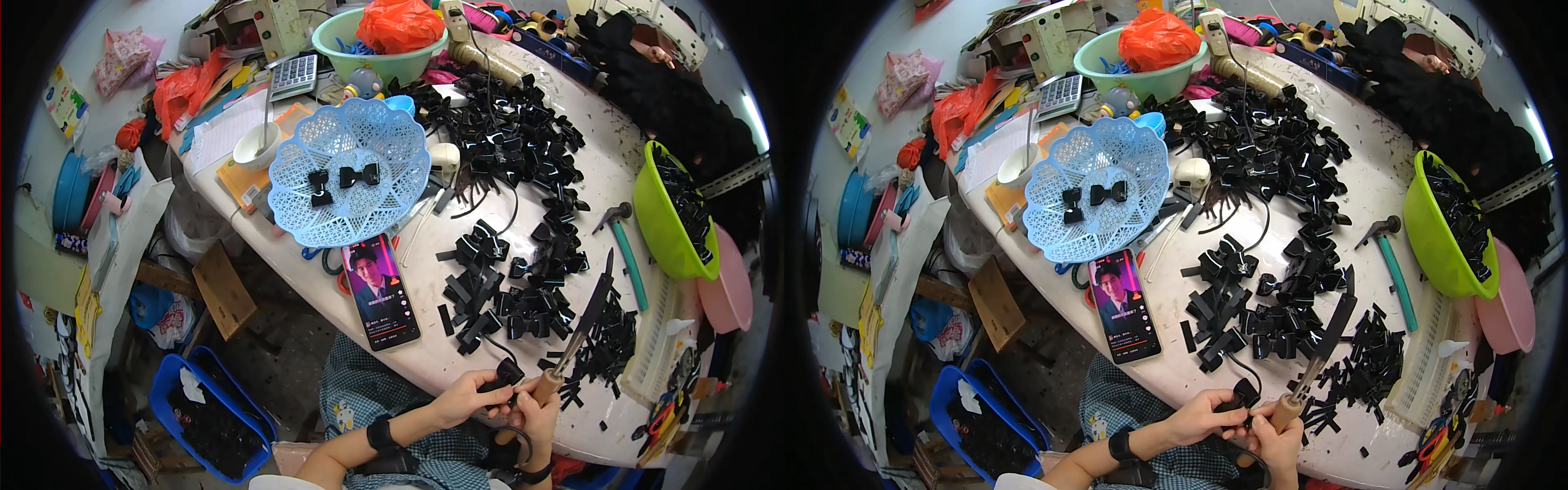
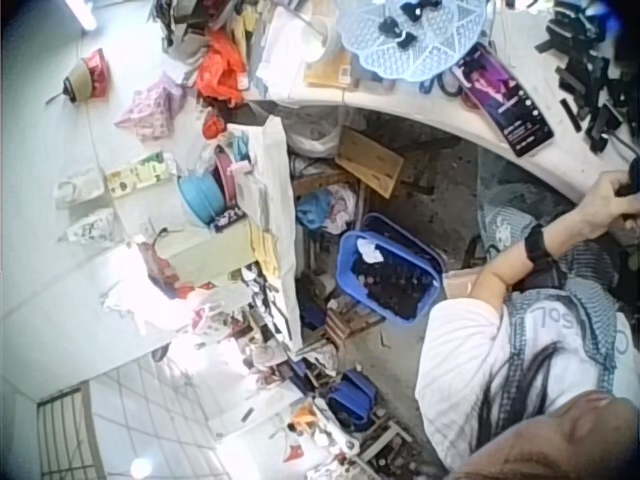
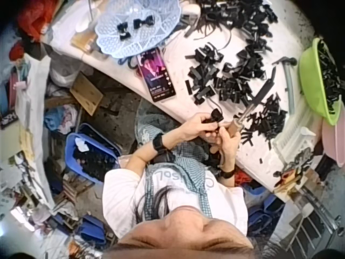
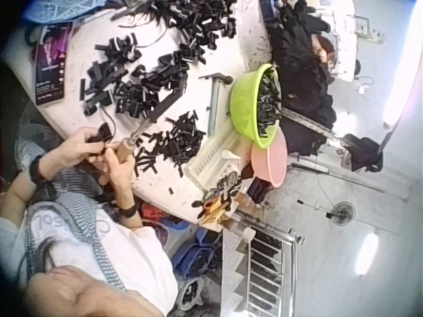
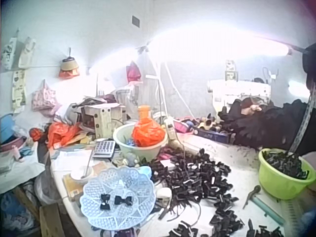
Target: The person uses a soldering iron to heat and smooth the edges of small black plastic components. They pick up individual pieces from a pile on the table, apply the hot tip to specific areas, and then place the treated items into a blue basket.
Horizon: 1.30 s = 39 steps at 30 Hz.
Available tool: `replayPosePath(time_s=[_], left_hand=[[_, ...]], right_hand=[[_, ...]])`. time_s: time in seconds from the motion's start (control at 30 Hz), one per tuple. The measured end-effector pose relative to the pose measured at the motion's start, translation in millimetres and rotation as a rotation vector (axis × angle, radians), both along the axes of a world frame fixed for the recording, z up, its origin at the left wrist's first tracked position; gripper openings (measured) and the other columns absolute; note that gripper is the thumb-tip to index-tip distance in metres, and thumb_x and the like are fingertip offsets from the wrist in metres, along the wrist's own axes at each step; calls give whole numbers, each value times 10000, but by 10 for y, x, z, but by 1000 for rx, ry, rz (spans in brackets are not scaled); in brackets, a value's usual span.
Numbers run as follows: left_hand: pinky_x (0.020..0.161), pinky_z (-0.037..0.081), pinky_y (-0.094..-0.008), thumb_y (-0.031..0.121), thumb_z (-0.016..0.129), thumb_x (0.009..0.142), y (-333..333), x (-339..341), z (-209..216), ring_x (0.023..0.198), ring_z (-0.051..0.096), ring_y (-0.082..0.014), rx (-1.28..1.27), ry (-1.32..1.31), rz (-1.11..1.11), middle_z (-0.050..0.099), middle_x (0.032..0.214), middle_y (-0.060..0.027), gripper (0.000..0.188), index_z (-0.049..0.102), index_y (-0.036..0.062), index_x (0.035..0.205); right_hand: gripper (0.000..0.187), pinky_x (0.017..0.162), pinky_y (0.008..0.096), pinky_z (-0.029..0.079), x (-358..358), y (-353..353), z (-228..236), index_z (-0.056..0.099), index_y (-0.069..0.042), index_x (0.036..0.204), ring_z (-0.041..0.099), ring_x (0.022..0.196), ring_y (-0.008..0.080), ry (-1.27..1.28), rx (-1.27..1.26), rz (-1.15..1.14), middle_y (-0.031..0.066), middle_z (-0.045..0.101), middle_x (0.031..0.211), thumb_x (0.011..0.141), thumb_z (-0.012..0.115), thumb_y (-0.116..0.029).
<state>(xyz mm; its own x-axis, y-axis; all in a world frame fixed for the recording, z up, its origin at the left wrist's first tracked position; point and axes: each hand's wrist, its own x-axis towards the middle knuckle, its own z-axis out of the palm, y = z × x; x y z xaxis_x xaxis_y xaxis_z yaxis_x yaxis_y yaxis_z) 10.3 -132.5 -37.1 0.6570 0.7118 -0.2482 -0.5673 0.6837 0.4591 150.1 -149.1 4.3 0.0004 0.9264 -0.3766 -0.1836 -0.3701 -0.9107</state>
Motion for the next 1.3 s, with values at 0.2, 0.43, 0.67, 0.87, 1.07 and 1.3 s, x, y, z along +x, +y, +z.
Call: replayPosePath(time_s=[0.2,0.43,0.67,0.87,1.07,1.3], left_hand=[[488,379,-162,162,512,799,-17,29,5,580,482,-64,29,103,1,536,696,-48,197,489,-22,865],[505,385,-166,188,484,817,-32,104,132,566,465,-46,57,347,53,525,674,-19,200,490,-11,839],[516,391,-172,189,477,818,17,61,250,570,467,-50,156,487,29,519,661,-10,200,488,-9,802],[531,406,-172,187,488,811,8,8,185,580,483,-60,157,419,-22,522,666,-13,189,494,-1,814],[522,408,-172,176,505,799,120,-266,329,584,494,-63,157,482,51,534,671,-26,174,501,7,839],[495,373,-180,132,605,716,218,-342,372,564,462,-37,358,855,514,519,629,11,163,514,20,791]], right_hand=[[87,335,191,334,9,-10,-28,493,41,758,417,361,78,28,21,-2,52,474,521,723,493,-39],[99,371,292,450,54,-6,-185,448,31,730,421,352,116,45,28,-74,45,406,477,726,491,-58],[106,365,182,343,4,1,-102,476,24,748,439,390,71,-59,-1,-46,26,477,521,718,528,-63],[110,360,187,339,-1,17,7,458,5,747,439,386,78,-159,-36,22,28,479,524,698,544,-43],[96,352,197,344,70,-7,-21,443,0,751,433,372,94,-52,11,-108,32,459,503,701,521,-24],[100,358,195,352,44,6,-15,442,3,765,439,387,93,-86,27,-63,39,464,514,716,521,-33]])
